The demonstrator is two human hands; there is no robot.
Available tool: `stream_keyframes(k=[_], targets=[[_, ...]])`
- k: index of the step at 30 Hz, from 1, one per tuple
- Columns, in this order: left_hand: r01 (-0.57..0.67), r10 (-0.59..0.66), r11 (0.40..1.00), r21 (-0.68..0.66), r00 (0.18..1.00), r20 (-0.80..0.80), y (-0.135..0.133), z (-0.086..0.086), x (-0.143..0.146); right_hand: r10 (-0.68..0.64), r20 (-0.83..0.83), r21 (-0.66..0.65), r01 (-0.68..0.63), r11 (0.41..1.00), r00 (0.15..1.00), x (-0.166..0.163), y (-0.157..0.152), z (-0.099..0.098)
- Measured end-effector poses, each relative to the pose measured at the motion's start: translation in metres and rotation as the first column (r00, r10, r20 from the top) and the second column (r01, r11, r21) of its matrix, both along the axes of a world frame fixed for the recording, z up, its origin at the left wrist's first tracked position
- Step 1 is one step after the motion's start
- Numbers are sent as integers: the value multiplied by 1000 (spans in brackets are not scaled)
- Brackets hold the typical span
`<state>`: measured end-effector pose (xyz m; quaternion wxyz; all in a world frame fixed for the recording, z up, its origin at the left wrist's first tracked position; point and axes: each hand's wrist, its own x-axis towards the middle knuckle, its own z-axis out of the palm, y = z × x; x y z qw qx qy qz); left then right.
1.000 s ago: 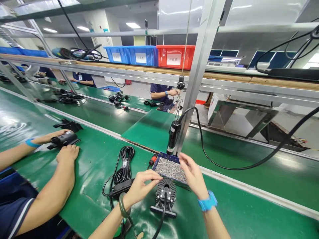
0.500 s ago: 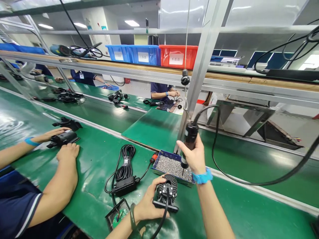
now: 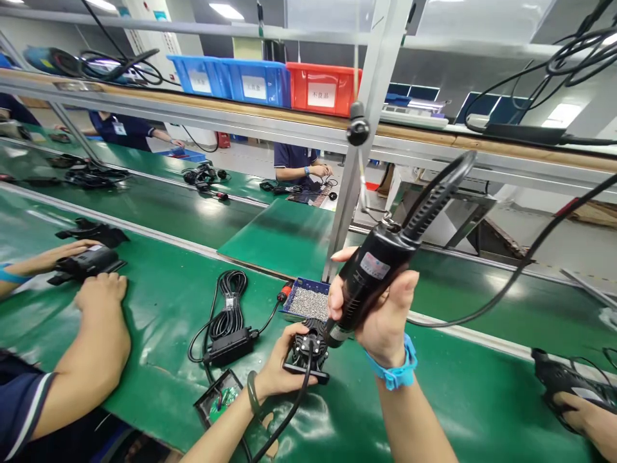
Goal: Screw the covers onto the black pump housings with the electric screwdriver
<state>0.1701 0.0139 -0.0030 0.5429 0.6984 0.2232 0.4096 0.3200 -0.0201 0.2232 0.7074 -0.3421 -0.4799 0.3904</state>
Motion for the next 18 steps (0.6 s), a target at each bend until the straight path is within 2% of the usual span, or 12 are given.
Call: stream_keyframes(k=[7, 12, 18], targets=[[-17, 16, 1000, 21, 998, 64, -1, -1, 2, 81, 24, -22, -81, 997, 996, -7, 0, -5], [-19, 18, 1000, 15, 995, 96, -1, -6, 2, 111, -14, -16, -111, 994, 994, -10, 1, -9], [-15, 10, 999, 41, 995, 104, -1, -3, 3, 177, -68, -19, -179, 984, 982, -15, -3, -9]])
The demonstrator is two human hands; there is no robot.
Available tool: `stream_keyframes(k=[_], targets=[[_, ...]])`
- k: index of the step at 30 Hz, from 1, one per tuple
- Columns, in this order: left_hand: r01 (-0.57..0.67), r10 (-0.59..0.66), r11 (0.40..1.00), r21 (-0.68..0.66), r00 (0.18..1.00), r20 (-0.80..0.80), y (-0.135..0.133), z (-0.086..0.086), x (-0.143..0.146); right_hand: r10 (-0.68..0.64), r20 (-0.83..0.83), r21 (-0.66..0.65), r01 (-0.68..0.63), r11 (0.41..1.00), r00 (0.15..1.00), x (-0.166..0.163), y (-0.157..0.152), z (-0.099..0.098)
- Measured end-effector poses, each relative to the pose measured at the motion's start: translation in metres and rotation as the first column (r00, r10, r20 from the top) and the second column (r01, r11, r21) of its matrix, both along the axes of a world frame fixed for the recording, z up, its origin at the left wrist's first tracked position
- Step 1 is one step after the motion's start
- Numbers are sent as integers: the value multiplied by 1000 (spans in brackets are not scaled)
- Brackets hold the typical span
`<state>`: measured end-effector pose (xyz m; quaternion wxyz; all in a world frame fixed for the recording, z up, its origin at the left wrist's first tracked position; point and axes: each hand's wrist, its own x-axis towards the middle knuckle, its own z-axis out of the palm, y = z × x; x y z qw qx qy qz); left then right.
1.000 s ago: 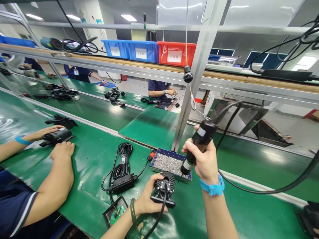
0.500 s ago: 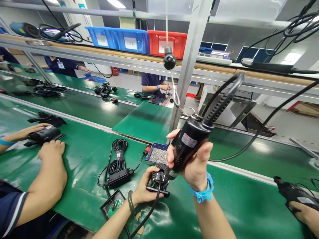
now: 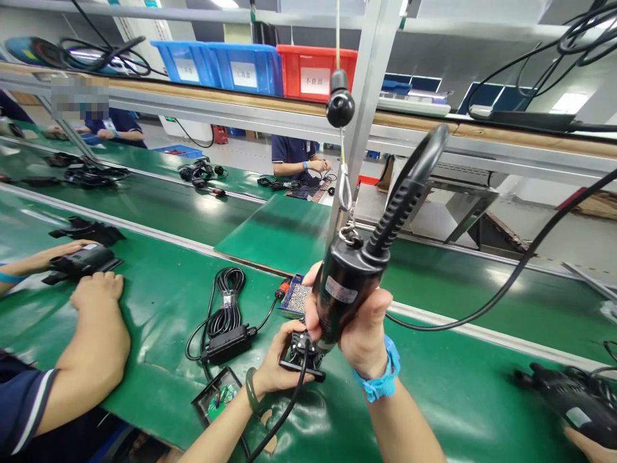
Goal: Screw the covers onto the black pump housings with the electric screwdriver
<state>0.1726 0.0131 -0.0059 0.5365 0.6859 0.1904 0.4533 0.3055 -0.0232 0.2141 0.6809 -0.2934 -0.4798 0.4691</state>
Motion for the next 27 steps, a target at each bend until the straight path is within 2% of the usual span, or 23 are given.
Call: stream_keyframes(k=[3, 8, 13, 16, 18, 20, 24, 27], targets=[[7, -7, 1000, 22, 1000, 16, 1, 0, 0, 15, -1, 15, -15, 1000, 1000, -3, 0, -2], [-20, 18, 998, 65, 999, 35, 2, -3, 2, -72, 47, 56, 69, 996, 996, 0, 0, -1], [-41, 37, 994, 97, 998, 42, -1, 0, 7, -197, 88, 144, 183, 973, 976, 16, -5, 30], [-99, 94, 985, 143, 995, 47, -5, 0, 10, -149, 63, 177, 136, 975, 987, 15, -1, 45], [-129, 126, 979, 159, 992, 31, -7, -1, 12, -64, 53, 154, 55, 987, 997, 7, 8, 42], [-132, 131, 980, 149, 991, 16, -9, -3, 13, -5, 54, 116, -2, 993, 999, -3, 17, 32], [-127, 127, 978, 166, 992, 10, -9, -6, 15, 40, 80, 22, -42, 999, 996, -17, 27, 11], [-142, 145, 969, 201, 989, -1, -8, -6, 15, 84, 88, -5, -83, 997, 993, -19, 25, 7]])
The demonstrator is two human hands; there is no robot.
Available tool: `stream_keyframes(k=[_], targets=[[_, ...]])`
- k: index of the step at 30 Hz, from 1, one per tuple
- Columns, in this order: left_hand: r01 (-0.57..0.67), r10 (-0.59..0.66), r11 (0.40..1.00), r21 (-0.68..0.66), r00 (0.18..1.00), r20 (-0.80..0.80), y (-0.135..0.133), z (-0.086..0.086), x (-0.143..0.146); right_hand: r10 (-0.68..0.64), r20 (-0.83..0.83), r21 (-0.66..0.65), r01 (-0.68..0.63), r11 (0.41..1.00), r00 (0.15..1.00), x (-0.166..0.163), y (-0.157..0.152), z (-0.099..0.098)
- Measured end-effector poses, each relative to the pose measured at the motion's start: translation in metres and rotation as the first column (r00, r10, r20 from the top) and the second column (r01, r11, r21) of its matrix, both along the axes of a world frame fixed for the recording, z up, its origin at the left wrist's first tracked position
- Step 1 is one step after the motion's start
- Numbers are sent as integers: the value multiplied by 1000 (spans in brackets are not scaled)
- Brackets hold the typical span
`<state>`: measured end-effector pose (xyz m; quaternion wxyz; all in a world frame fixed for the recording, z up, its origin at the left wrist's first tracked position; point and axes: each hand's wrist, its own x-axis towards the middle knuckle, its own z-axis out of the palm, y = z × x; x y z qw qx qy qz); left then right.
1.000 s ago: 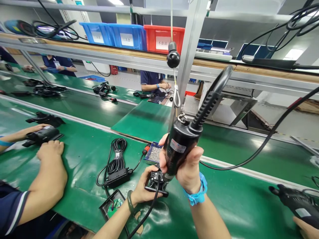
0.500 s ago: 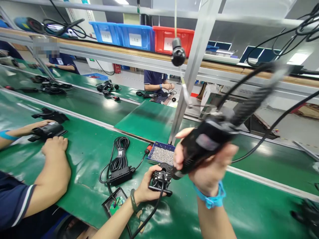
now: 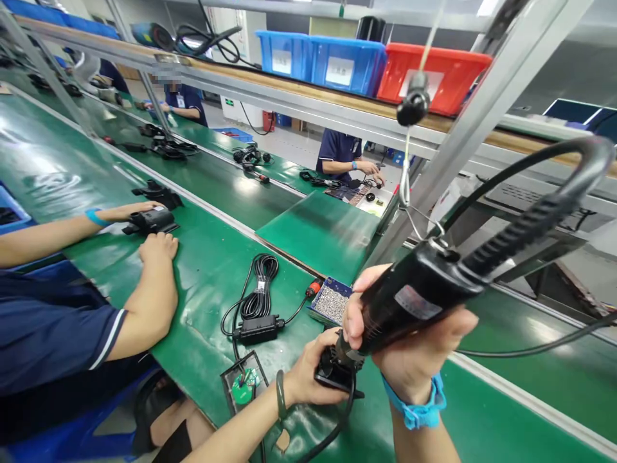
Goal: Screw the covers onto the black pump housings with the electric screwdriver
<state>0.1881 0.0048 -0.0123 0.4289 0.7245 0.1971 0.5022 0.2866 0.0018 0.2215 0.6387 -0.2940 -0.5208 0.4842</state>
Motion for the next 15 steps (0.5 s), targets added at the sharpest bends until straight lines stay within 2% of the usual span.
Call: stream_keyframes(k=[2, 6, 11, 15], targets=[[-11, 11, 1000, 20, 1000, -3, 0, 0, 1, 13, 3, -1, -13, 1000, 1000, -1, -3, 2], [-18, 16, 998, 68, 1000, 26, 1, 1, 1, -43, -15, 7, 43, 999, 999, -5, -6, 5], [-15, 15, 998, 63, 1000, 6, 2, 4, -1, -83, -22, 20, 83, 996, 996, -8, -9, 2], [-57, 59, 993, 99, 998, -13, -3, 7, 1, -107, 48, 67, 104, 992, 993, 4, -12, 6]])
